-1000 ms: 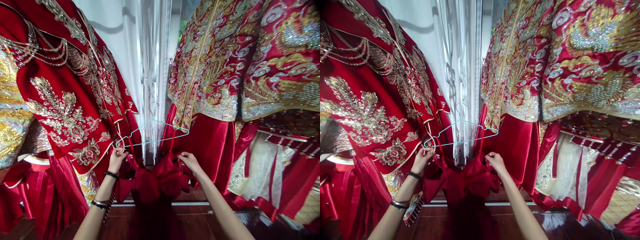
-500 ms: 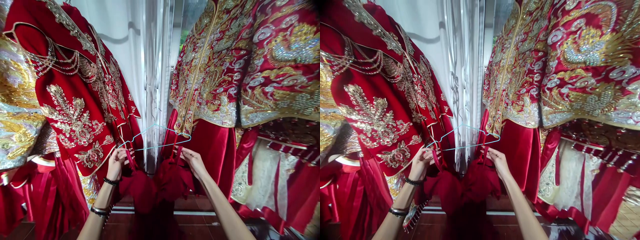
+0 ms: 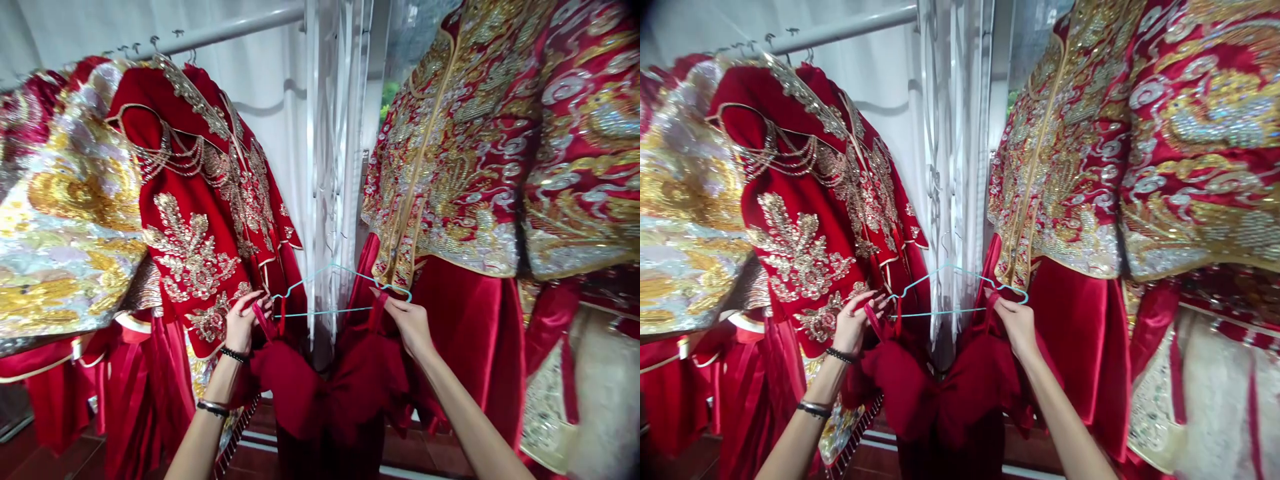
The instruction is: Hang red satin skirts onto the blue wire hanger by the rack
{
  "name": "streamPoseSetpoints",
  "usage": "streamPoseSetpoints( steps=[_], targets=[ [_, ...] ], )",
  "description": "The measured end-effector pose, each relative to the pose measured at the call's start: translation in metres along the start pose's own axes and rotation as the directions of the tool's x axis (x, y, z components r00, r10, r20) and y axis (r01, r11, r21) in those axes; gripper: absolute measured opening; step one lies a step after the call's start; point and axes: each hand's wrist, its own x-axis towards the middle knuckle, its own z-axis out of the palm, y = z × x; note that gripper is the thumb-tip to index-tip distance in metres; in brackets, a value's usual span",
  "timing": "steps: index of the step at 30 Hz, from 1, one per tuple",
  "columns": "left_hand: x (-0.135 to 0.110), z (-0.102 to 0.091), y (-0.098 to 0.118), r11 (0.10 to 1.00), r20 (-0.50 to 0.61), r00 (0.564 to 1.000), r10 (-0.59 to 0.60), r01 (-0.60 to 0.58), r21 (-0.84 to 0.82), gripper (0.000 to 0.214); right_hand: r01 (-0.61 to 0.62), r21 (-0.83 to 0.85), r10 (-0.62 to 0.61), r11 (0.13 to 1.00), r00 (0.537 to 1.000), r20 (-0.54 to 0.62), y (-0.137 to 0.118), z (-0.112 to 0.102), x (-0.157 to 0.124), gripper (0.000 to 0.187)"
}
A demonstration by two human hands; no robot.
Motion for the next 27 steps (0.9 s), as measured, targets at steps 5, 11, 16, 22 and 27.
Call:
streamPoseSetpoints(
  steps=[5,11,16,22,27],
  targets=[
    [0.007,-0.022,-0.006,0.988,-0.009,0.999,0.05,-0.048,0.146,0.042,0.014,-0.027,-0.014,1.0,1.0,-0.003,0.004,0.004,0.0,0.033],
    [0.023,-0.037,-0.006,0.837,0.008,0.98,0.2,-0.175,0.519,0.036,0.092,-0.081,-0.096,0.992,0.994,-0.048,0.008,0.016,0.013,0.032],
    [0.031,-0.029,-0.011,0.784,0.138,0.983,0.12,-0.179,0.594,0.036,0.073,-0.048,-0.072,0.996,0.997,0.02,0.02,0.022,0.011,0.03],
    [0.051,-0.013,-0.025,0.822,0.167,0.978,0.121,-0.193,0.536,0.038,0.078,-0.066,-0.074,0.995,0.995,0.069,0.019,0.015,0.007,0.027],
    [0.067,0.001,-0.025,0.855,0.285,0.956,0.065,-0.201,0.478,0.046,0.075,-0.084,-0.068,0.994,0.994,0.087,0.018,0.007,0.009,0.028]
  ],
)
